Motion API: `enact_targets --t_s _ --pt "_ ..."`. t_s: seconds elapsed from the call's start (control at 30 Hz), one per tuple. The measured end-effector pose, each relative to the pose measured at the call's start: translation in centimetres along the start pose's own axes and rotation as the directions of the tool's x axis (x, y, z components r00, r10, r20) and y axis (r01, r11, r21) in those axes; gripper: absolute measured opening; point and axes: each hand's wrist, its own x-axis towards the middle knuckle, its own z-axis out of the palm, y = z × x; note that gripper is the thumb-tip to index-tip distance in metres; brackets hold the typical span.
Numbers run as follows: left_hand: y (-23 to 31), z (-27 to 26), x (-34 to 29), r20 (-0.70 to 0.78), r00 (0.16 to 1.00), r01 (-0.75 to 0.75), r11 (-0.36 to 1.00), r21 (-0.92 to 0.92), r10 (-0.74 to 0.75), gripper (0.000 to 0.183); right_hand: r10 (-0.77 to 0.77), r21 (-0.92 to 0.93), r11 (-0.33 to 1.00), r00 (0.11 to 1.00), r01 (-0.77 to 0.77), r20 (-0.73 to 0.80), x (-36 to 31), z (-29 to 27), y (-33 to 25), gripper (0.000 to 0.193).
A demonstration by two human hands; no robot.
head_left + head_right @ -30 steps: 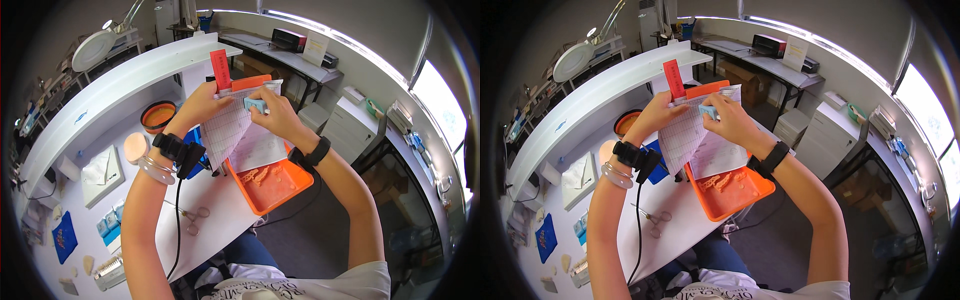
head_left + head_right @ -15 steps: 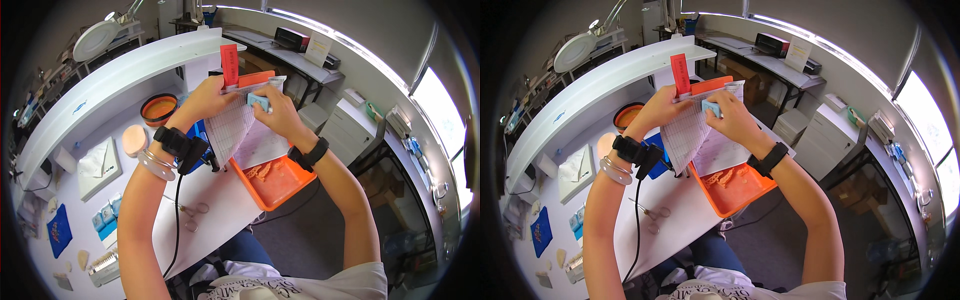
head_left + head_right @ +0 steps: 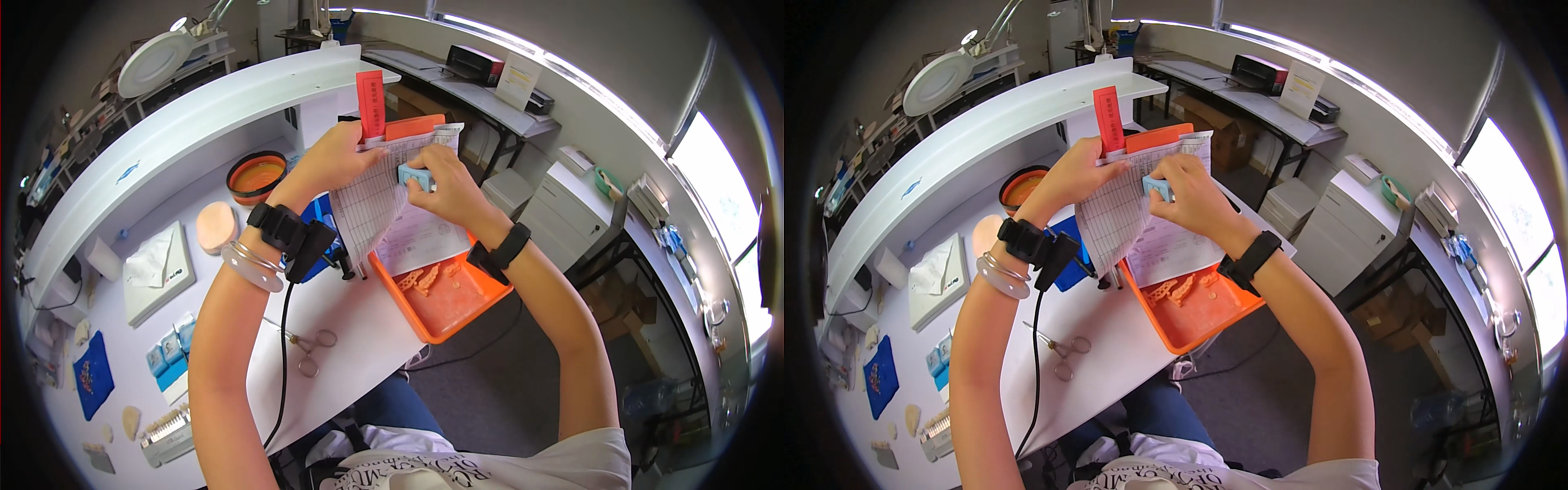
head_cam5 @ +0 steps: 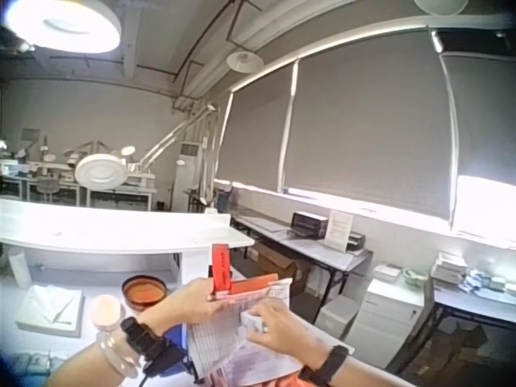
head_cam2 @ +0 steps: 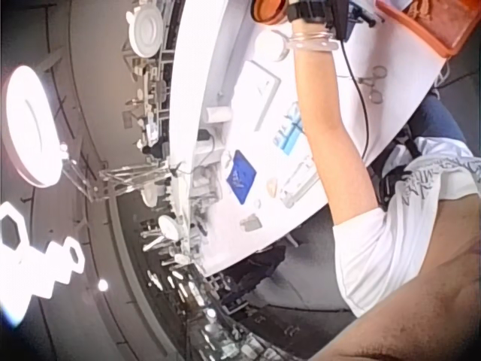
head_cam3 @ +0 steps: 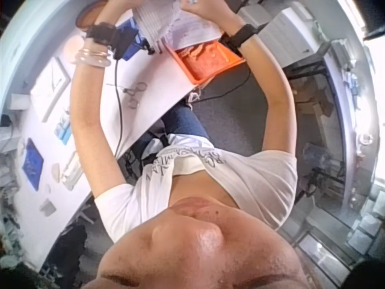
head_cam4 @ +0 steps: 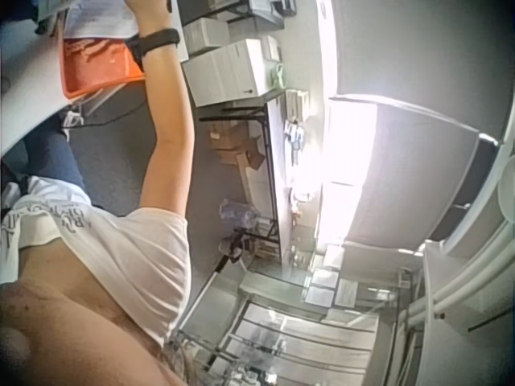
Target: Applying stain or paint to a dental tooth model using a brush and a color guide.
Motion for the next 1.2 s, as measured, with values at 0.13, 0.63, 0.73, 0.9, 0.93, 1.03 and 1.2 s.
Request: enact_targets --t_s 0.13,0.63,0.73,0.9,0.93,1.03,1.2 --pt "-0.4 0.4 0.1 -0.008 1.0 -0.018 0.998 0.062 0.018 0.032 -0.079 -0.089 0.994 0.991 0.07 -0.106 0.0 1.2 -0.2 0.022" --pt "3.7 1.2 -2.0 -0.445 0.895 -0.001 0.996 -0.087 -0.038 0.067 0.693 0.221 0.641 0.678 -0.735 0.244 -9.1 -9.4 3.9 0.025" --pt "7.8 3.2 -5.1 -0.549 0.789 -0.206 0.96 0.188 0.277 0.071 0.687 0.136 0.665 0.673 -0.734 0.273 -13.4 -7.0 5.9 0.026" --pt "12.5 9.7 -12.0 0.183 0.932 -0.357 0.883 0.306 0.313 0.044 0.565 -0.136 0.825 0.809 -0.548 0.164 -15.9 -3.5 6.2 0.025" --pt "12.4 10.5 -12.7 0.311 0.922 -0.333 0.879 0.341 0.229 0.039 0.483 -0.086 0.875 0.872 -0.477 0.081 -15.8 -3.5 5.5 0.025" --pt "11.5 11.9 -13.9 0.226 0.933 -0.352 0.839 0.414 0.28 0.037 0.417 -0.099 0.899 0.902 -0.428 -0.109 -14.4 -5.3 2.8 0.021" --pt "10.7 12.9 -14.8 0.166 0.957 -0.291 0.803 0.521 0.239 0.023 0.126 -0.068 0.992 0.875 -0.106 0.467 -11.3 -6.9 -1.8 0.013"
